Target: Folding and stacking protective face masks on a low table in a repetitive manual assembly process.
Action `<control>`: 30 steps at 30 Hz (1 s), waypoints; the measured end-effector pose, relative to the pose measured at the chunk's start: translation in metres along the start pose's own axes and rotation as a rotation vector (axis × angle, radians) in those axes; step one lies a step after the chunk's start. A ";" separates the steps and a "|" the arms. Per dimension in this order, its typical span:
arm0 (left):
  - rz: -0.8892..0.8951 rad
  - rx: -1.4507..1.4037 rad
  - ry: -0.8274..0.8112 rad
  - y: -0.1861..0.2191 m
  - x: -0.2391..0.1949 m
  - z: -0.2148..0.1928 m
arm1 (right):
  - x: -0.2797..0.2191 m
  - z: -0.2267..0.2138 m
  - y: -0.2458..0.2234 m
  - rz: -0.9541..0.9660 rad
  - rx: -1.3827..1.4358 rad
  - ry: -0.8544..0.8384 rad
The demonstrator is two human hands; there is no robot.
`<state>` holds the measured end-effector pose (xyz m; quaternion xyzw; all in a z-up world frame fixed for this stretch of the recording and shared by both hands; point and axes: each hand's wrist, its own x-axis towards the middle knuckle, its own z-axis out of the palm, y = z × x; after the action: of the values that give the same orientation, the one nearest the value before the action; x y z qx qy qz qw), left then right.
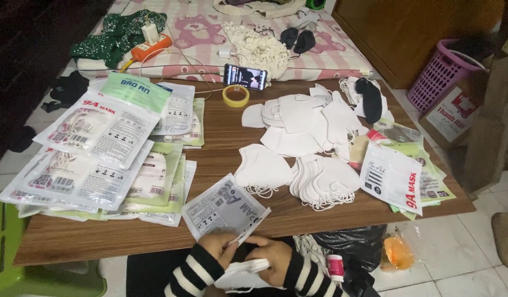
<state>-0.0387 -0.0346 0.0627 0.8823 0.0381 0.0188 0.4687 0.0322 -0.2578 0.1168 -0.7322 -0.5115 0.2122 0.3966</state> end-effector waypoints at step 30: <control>0.143 0.093 0.069 -0.024 0.008 0.021 | 0.005 0.016 -0.009 -0.030 -0.424 0.148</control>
<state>-0.0305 -0.0378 0.0313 0.9024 -0.0078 0.0809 0.4232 0.0168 -0.2462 0.1151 -0.8050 -0.5251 0.0395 0.2732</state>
